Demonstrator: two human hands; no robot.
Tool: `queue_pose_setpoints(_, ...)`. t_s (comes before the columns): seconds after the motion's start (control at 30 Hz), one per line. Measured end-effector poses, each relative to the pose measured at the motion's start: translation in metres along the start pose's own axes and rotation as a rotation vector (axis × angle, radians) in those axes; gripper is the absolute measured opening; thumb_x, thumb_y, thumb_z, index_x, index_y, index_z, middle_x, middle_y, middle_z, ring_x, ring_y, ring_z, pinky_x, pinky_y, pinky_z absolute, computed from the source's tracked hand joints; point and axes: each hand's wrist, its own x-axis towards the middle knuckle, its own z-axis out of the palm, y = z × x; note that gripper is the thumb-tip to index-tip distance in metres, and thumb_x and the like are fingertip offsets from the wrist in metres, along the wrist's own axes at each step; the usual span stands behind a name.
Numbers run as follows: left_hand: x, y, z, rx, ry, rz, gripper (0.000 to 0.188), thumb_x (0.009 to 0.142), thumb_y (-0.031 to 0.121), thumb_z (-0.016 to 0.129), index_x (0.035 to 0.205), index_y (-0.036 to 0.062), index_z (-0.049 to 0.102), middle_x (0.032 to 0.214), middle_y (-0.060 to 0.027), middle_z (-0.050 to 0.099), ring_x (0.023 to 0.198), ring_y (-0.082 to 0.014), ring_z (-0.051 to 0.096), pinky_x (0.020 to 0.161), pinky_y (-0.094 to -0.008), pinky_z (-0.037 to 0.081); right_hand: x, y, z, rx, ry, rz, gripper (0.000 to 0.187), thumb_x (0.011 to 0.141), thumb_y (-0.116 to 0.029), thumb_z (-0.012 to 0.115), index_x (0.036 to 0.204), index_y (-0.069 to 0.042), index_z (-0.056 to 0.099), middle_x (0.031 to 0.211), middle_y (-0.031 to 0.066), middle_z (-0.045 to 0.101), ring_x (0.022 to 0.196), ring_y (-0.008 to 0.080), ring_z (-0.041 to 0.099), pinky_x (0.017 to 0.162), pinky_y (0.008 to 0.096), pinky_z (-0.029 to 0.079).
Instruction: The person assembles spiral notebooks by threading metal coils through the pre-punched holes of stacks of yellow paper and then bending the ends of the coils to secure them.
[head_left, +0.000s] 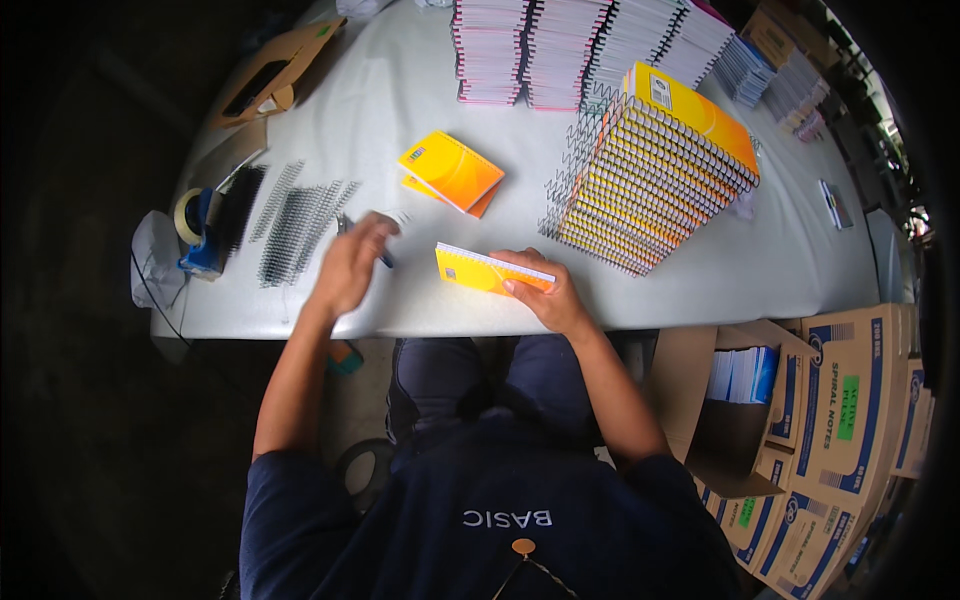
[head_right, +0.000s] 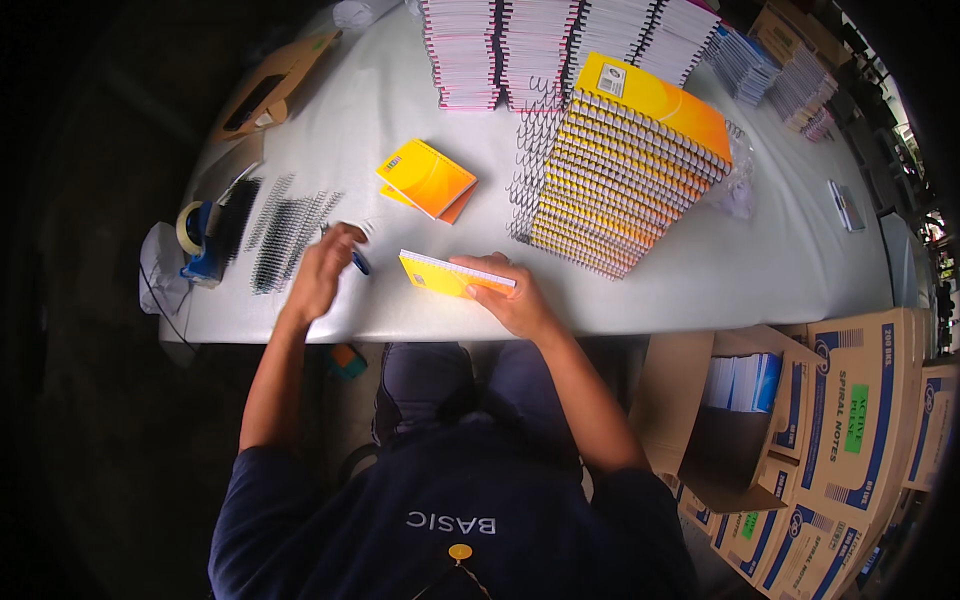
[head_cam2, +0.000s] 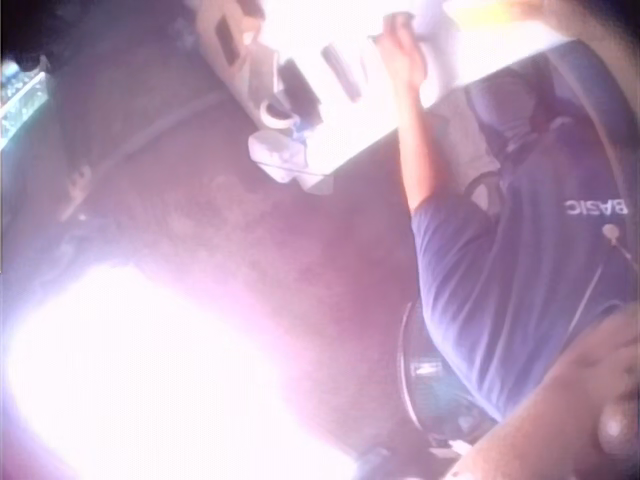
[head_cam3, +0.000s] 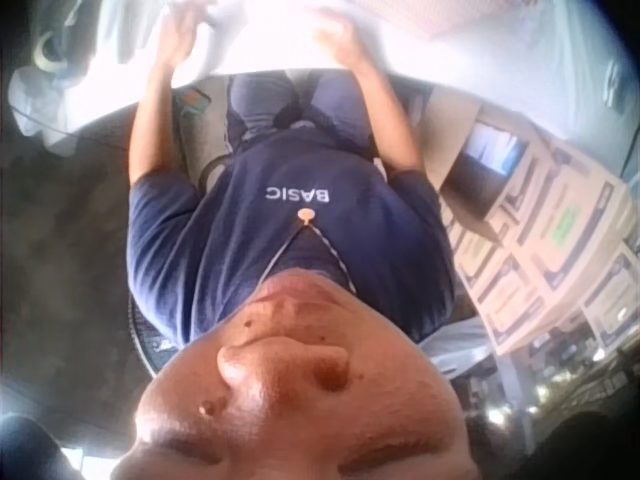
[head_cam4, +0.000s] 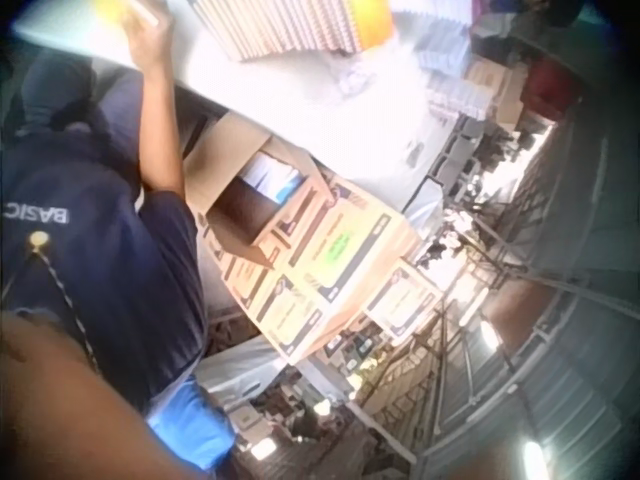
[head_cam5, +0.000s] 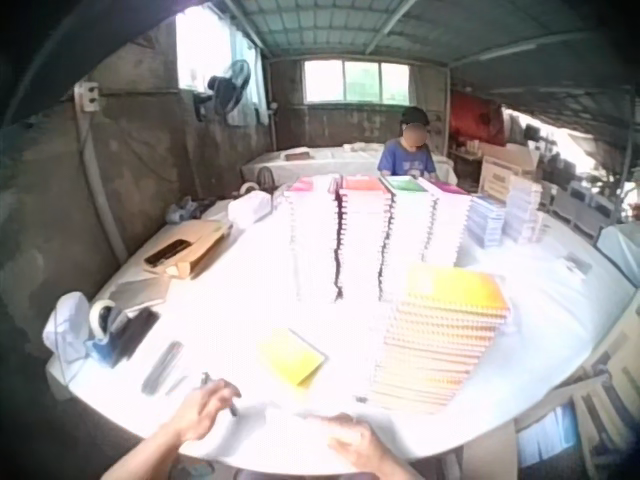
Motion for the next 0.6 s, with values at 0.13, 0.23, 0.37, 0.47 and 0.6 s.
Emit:
queue_pose_setpoints(0.13, -0.013, -0.005, 0.021, -0.104, -0.182, 0.009, 0.031, 0.093, 0.032, 0.05, 0.088, 0.0013, 0.056, 0.07, -0.0109, 0.056, 0.067, -0.0171, 0.051, 0.066, -0.0302, 0.043, 0.002, -0.005, 0.006, 0.084, 0.024, 0.068, 0.031, 0.084, 0.001, 0.056, 0.115, 0.0, 0.058, 0.107, 0.0097, 0.063, 0.1, 0.0127, 0.055, 0.088, 0.0258, 0.045)
queue_pose_setpoints(0.23, -0.01, -0.007, 0.028, -0.119, -0.078, 0.038, 0.033, 0.093, 0.031, 0.051, 0.085, 0.0004, 0.057, 0.066, -0.0086, 0.054, 0.066, -0.0145, 0.051, 0.063, -0.0277, 0.042, 0.002, -0.003, 0.004, 0.118, 0.013, 0.098, 0.031, 0.086, 0.0, 0.055, 0.116, 0.002, 0.057, 0.112, 0.0098, 0.061, 0.102, 0.0127, 0.055, 0.09, 0.0262, 0.044)
queue_pose_setpoints(0.37, -0.004, 0.006, 0.022, -0.279, -0.213, -0.251, 0.027, 0.094, 0.028, 0.051, 0.084, 0.0032, 0.055, 0.074, -0.0013, 0.052, 0.071, -0.0052, 0.045, 0.065, -0.0196, 0.038, 0.002, -0.002, 0.001, 0.102, 0.008, 0.109, 0.03, 0.086, -0.001, 0.055, 0.115, 0.002, 0.058, 0.112, 0.0098, 0.062, 0.1, 0.0123, 0.056, 0.09, 0.0259, 0.044)
queue_pose_setpoints(0.47, 0.006, 0.005, 0.016, -0.501, -0.275, -0.238, 0.015, 0.09, 0.019, 0.057, 0.086, 0.0046, 0.056, 0.077, 0.0, 0.053, 0.072, -0.0044, 0.047, 0.065, -0.0185, 0.039, 0.0, 0.0, 0.0, 0.102, -0.016, 0.109, 0.029, 0.085, 0.0, 0.056, 0.114, 0.002, 0.059, 0.109, 0.0092, 0.063, 0.099, 0.0116, 0.057, 0.09, 0.0254, 0.045)
queue_pose_setpoints(0.6, 0.014, 0.012, 0.004, -0.395, -0.343, -0.013, 0.013, 0.083, 0.006, 0.065, 0.092, 0.0038, 0.056, 0.081, 0.0014, 0.055, 0.07, -0.0059, 0.049, 0.064, -0.0202, 0.041, -0.003, 0.0, 0.001, 0.131, -0.001, 0.124, 0.028, 0.083, 0.002, 0.057, 0.112, 0.001, 0.06, 0.106, 0.008, 0.064, 0.095, 0.0108, 0.058, 0.087, 0.0243, 0.045)
